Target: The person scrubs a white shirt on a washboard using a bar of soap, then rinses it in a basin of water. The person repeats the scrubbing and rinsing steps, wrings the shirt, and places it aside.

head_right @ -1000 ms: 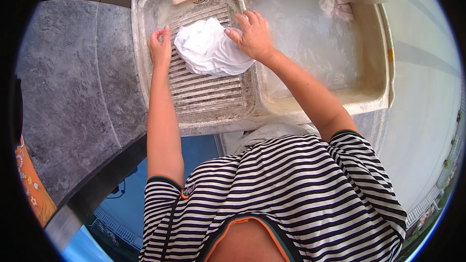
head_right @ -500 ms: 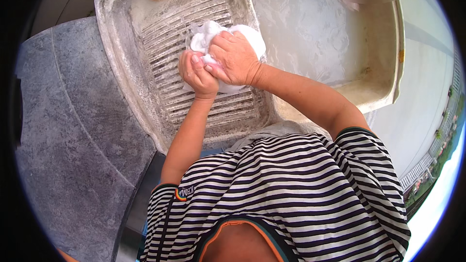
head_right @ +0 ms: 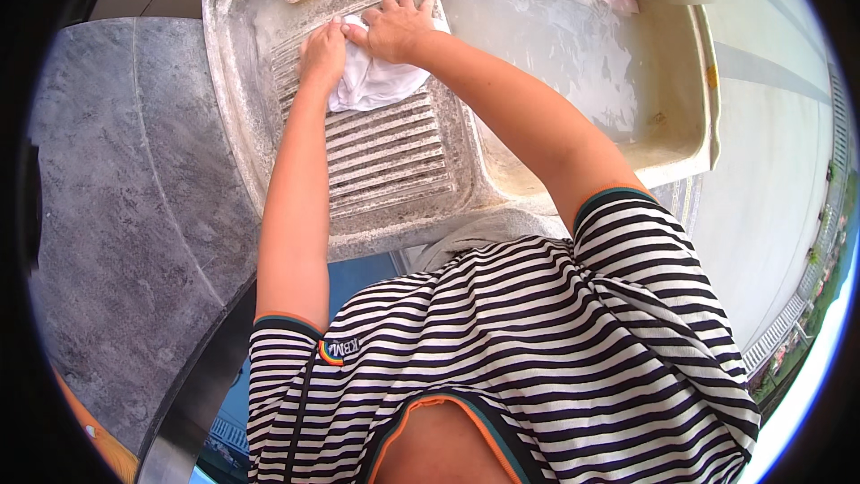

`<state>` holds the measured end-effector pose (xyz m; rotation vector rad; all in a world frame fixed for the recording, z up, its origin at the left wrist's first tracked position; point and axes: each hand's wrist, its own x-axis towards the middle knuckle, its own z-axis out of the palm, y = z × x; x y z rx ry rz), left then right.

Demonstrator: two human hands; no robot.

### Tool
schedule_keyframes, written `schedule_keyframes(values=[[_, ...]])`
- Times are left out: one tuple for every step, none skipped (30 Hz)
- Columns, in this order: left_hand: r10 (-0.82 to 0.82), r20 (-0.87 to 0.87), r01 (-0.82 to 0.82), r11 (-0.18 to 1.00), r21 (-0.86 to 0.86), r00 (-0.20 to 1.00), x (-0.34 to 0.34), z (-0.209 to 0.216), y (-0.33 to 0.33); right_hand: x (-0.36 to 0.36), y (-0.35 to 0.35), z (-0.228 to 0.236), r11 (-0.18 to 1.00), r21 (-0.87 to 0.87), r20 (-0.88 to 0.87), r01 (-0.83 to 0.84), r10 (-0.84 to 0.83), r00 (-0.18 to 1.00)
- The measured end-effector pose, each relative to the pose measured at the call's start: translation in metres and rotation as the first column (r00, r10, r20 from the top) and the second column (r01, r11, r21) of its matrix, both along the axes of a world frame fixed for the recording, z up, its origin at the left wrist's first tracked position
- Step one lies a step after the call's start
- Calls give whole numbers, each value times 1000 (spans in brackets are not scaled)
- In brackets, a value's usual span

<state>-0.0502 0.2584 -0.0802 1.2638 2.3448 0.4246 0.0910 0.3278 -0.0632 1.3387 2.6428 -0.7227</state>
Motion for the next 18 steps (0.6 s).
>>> schedule_keyframes(values=[[-80, 52, 76, 994, 77, 995, 1, -1, -18, 15, -18, 3, 999, 43, -130, 9, -3, 992], [-78, 182, 35, 972, 231, 980, 13, 7, -39, 29, -36, 9, 999, 35, -269, 19, -9, 963], [-91, 304, -29, 929, 369, 948, 26, 18, -67, 38, -57, 13, 999, 23, -407, 26, -14, 913], [-80, 277, -67, 871, 486, 958, 45, 27, -92, 48, -78, 16, 998, 48, -537, 34, -3, 844], [-56, 250, -107, 798, 594, 967, 66, 36, -112, 55, -99, 17, 997, 70, -656, 39, 17, 754], [21, 198, -150, 731, 666, 980, 88, 33, -130, 65, -121, 17, 994, 99, -697, 50, 33, 716], [93, 155, -177, 660, 730, 984, 106, 24, -142, 75, -136, 15, 990, 123, -732, 74, 40, 681], [64, 114, -127, 655, 745, 991, 114, 13, -154, 84, -145, 8, 984, 172, -728, 56, 89, 679], [35, 73, -78, 649, 756, 997, 116, 4, -160, 89, -149, 0, 975, 220, -722, 36, 138, 678], [0, 59, -45, 646, 762, 998, 108, 5, -149, 83, -138, -7, 968, 249, -741, 12, 183, 647], [-17, 109, -74, 626, 776, 994, 97, 3, -131, 71, -121, -9, 965, 263, -713, -19, 207, 670], [-34, 133, -73, 688, 722, 991, 86, 3, -119, 61, -106, -8, 973, 222, -672, -60, 197, 713], [-52, 156, -68, 738, 672, 986, 74, 2, -107, 51, -91, -7, 977, 188, -628, -97, 195, 753], [-33, 181, -92, 766, 636, 983, 64, -1, -92, 41, -77, -8, 982, 167, -607, -83, 169, 776], [-14, 206, -115, 792, 600, 978, 56, -4, -80, 29, -68, -10, 987, 146, -584, -67, 141, 799], [31, 199, -136, 828, 544, 980, 48, -5, -63, 20, -56, -10, 992, 104, -490, -70, 112, 865], [74, 193, -160, 864, 478, 978, 41, -6, -50, 12, -48, -14, 993, 117, -438, -22, 71, 896], [65, 54, -82, 897, 435, 996, 32, -10, -37, 1, -40, -19, 992, 128, -390, 23, 29, 920]])
